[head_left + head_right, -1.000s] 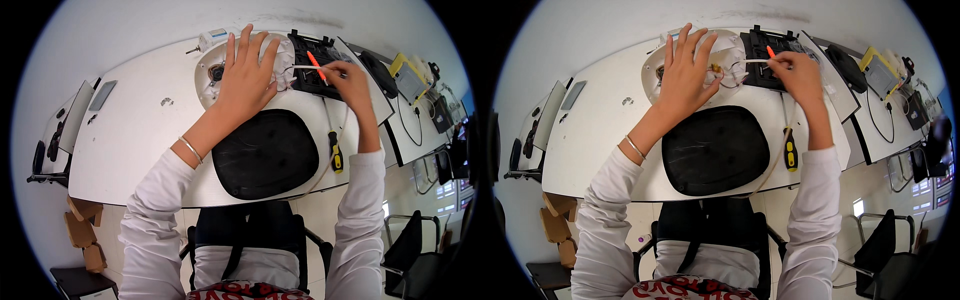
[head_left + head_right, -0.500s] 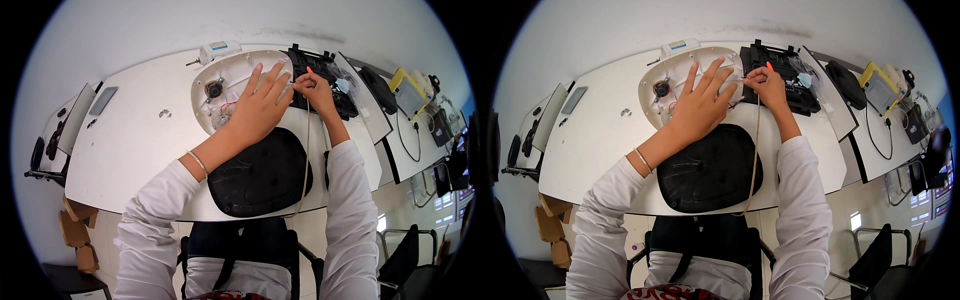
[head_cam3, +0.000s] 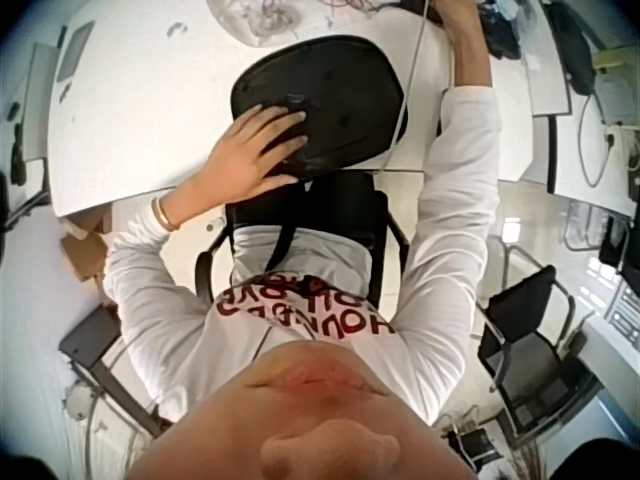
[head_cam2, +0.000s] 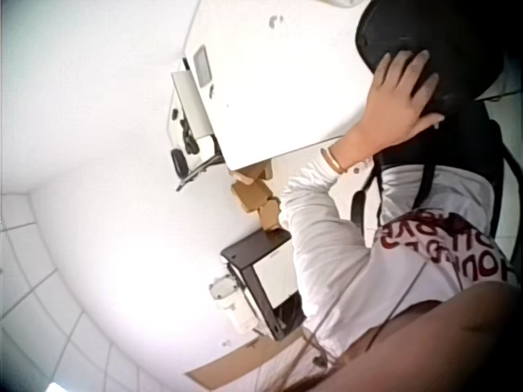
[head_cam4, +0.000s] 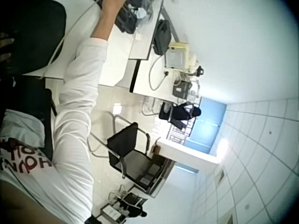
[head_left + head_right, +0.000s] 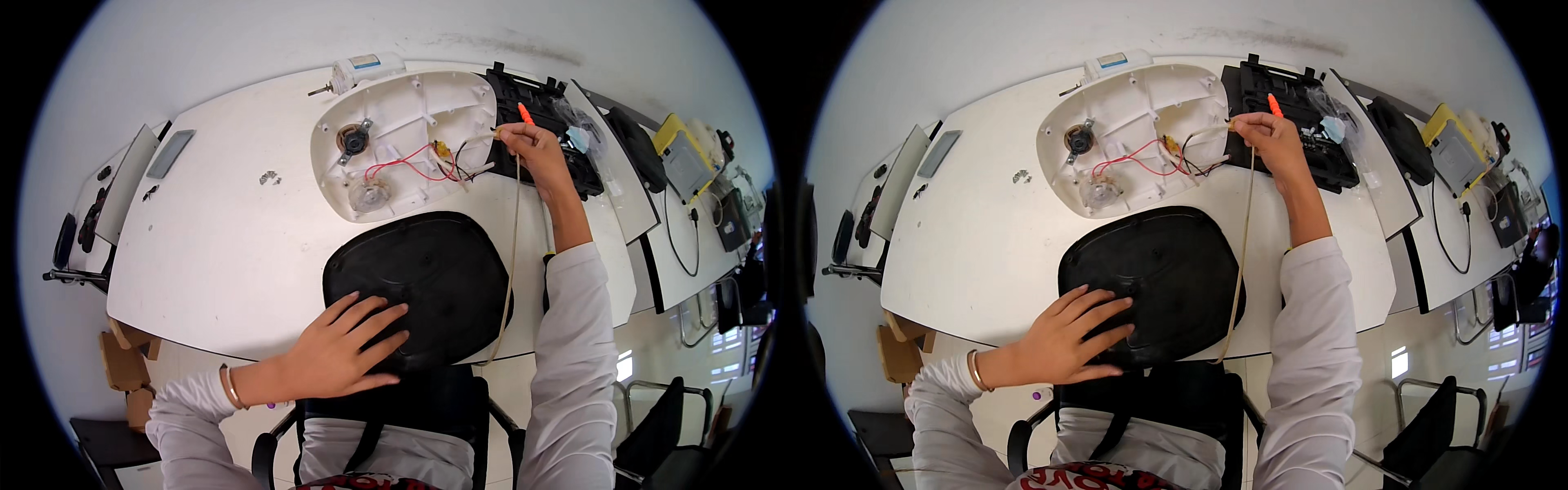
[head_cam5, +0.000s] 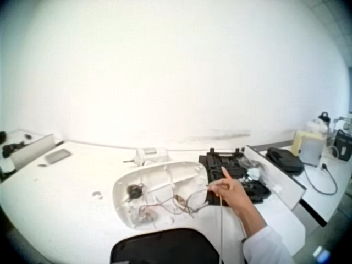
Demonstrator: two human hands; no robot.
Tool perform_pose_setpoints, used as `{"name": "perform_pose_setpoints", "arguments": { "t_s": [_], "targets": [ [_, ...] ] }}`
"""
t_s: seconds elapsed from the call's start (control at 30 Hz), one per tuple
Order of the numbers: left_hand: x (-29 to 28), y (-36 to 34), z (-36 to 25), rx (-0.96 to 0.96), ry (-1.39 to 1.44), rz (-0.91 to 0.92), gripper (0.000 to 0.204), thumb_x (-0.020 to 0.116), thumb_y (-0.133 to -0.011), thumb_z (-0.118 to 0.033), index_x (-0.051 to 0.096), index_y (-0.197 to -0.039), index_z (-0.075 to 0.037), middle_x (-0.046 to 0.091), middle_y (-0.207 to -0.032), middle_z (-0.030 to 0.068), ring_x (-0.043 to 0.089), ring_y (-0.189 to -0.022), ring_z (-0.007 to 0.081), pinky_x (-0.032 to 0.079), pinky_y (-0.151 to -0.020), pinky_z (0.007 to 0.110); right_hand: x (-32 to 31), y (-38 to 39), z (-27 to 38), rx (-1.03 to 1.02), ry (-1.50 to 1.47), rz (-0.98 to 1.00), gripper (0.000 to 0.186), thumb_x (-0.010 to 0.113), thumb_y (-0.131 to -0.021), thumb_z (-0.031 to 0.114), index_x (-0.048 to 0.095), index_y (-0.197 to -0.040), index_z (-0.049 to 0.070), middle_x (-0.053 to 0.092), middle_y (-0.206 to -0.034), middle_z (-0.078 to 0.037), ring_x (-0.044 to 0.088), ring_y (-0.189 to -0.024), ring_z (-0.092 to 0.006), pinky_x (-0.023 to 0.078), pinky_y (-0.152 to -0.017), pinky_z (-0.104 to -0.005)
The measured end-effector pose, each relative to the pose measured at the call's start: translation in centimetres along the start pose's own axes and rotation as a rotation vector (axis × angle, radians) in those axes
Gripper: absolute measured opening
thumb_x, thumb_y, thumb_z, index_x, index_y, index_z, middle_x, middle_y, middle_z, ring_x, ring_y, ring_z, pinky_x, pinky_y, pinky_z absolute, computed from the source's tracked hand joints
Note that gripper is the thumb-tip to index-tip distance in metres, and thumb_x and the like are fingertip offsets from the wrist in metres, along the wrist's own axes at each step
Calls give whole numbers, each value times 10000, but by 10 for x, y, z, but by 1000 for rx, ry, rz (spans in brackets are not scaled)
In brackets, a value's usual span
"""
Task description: The person uses a screwdriver to remove and reinsert screws on the base of a small appliance. They flip the appliance over, adjust the cord, and continue securing the base with screws.
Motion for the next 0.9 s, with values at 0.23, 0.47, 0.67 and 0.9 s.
{"name": "perform_pose_setpoints", "arguments": {
  "t_s": [0.23,0.47,0.67,0.9],
  "targets": [
    [5,15,-1,111,-110,61,417,668,-751,-345,617,-1110,-138,518,-1301,91,493,-1196,285,444,-956,405,-3,-9,1,-30,47,-31,217,690,-829,181,675,-981,26,673,-848,0,483,-708,-51,386,-640,-203],
    [-6,31,-19,217,-166,-210,122,642,-767,-173,584,-871,-144,639,-1121,55,610,-1054,268,514,-861,363,0,-13,-10,29,-12,16,172,670,-852,207,654,-970,84,667,-878,8,521,-766,-57,383,-648,-211],
    [-49,49,26,-15,312,-383,145,557,-880,-200,543,-926,-63,635,-1091,109,623,-987,251,477,-845,325,5,-7,-11,57,-128,-7,176,632,-893,206,594,-1023,93,655,-915,-1,592,-871,-65,446,-715,-202],
    [-66,7,101,-406,611,-853,423,430,-998,-303,434,-1251,35,509,-1165,79,457,-1078,128,328,-965,251,6,-9,-16,16,-206,63,179,603,-907,171,572,-1043,60,650,-917,-8,601,-819,-67,484,-741,-204]
  ]
}}
Point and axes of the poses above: each hand's wrist, its own y-axis away from the middle knuckle, its own x-axis out of the palm, z = x × y, the point moved 6 cm from there along -y, towards the middle knuckle
